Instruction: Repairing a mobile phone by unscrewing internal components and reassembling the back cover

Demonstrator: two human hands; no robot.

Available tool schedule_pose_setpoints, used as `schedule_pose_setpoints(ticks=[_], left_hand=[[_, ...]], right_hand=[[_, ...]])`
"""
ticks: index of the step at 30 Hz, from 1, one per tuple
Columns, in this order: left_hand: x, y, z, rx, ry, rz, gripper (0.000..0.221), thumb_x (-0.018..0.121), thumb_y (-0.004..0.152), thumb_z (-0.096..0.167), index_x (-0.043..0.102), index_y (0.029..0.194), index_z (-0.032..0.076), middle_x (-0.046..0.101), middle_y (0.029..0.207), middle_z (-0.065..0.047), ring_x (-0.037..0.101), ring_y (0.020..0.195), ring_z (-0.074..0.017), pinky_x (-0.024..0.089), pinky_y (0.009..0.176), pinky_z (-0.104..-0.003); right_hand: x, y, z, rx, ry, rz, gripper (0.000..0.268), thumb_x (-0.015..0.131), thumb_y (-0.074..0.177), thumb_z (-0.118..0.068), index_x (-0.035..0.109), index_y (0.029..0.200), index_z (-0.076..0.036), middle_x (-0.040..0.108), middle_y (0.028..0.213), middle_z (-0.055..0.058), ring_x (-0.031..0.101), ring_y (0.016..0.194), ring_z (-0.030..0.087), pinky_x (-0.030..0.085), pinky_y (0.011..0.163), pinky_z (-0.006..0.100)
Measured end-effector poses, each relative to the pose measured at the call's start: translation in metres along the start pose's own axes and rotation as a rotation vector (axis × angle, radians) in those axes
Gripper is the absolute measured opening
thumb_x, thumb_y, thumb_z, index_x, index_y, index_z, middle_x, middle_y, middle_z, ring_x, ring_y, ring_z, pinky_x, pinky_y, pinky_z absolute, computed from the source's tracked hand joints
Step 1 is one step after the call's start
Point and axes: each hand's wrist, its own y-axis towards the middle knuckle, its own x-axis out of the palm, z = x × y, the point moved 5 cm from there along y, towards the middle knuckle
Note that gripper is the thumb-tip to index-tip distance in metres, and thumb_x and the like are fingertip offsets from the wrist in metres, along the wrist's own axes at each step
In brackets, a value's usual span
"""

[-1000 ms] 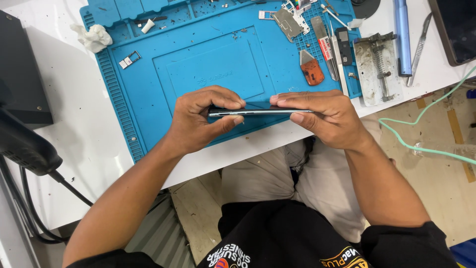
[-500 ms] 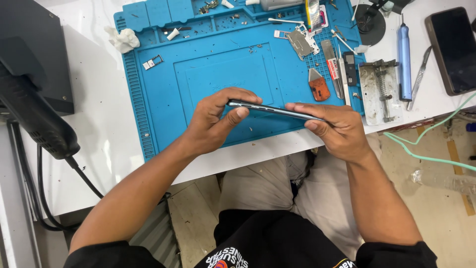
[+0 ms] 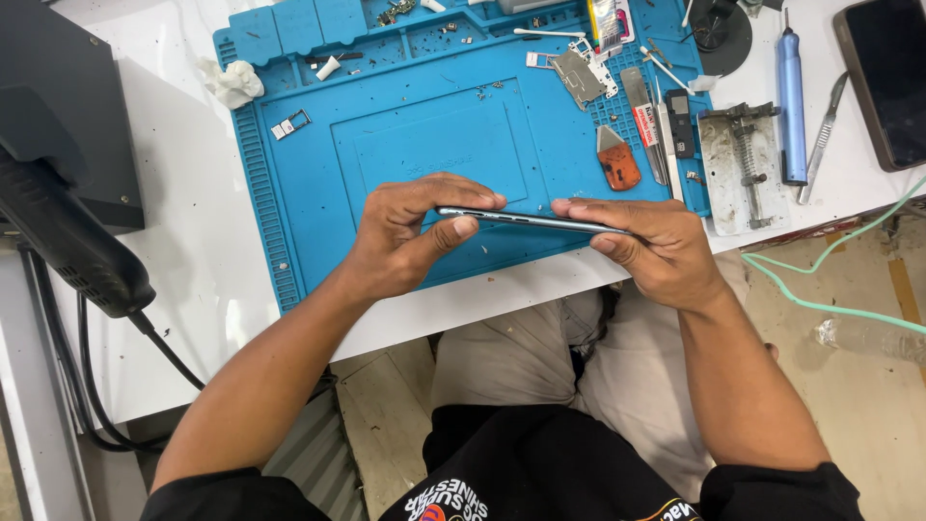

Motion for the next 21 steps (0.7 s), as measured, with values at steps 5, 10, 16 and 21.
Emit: schedule_pose_setpoints(ticks=[5,10,16,21], left_hand=[[0.003,0.001,0.001,0.022,0.032,-0.006,0.015,0.066,0.102,0.011,0.072,0.113,0.003,0.076,0.111,-0.016,0.073,0.108,-0.0299,0.058,0.095,-0.043],[0.011,-0.004,-0.003,0.127,0.214,0.038,0.009,0.071,0.099,0.007,0.071,0.108,0.006,0.075,0.104,-0.012,0.074,0.097,-0.0301,0.059,0.087,-0.043],[0.013,0.001,0.005,0.165,0.308,0.066,0.005,0.071,0.099,0.007,0.070,0.104,0.008,0.075,0.098,-0.008,0.073,0.089,-0.0272,0.059,0.083,-0.040],[0.018,0.009,0.012,0.176,0.359,0.060,0.004,0.071,0.099,0.008,0.070,0.103,0.008,0.076,0.097,-0.007,0.073,0.088,-0.0275,0.058,0.083,-0.040]], right_hand=[[-0.001,-0.001,0.000,0.004,-0.006,-0.017,0.028,0.065,0.096,-0.008,0.071,0.118,0.008,0.073,0.120,0.029,0.067,0.121,0.040,0.056,0.100,0.048],[0.008,0.003,-0.012,-0.011,-0.078,-0.039,0.027,0.067,0.095,-0.005,0.072,0.118,0.008,0.073,0.119,0.030,0.068,0.119,0.042,0.057,0.098,0.049],[0.007,0.004,-0.015,-0.010,-0.107,-0.047,0.026,0.067,0.096,-0.003,0.072,0.119,0.007,0.073,0.119,0.029,0.068,0.119,0.041,0.058,0.095,0.048],[0.003,0.006,-0.021,-0.039,-0.192,-0.040,0.026,0.070,0.094,-0.001,0.073,0.119,0.006,0.075,0.118,0.026,0.071,0.115,0.039,0.059,0.092,0.047]])
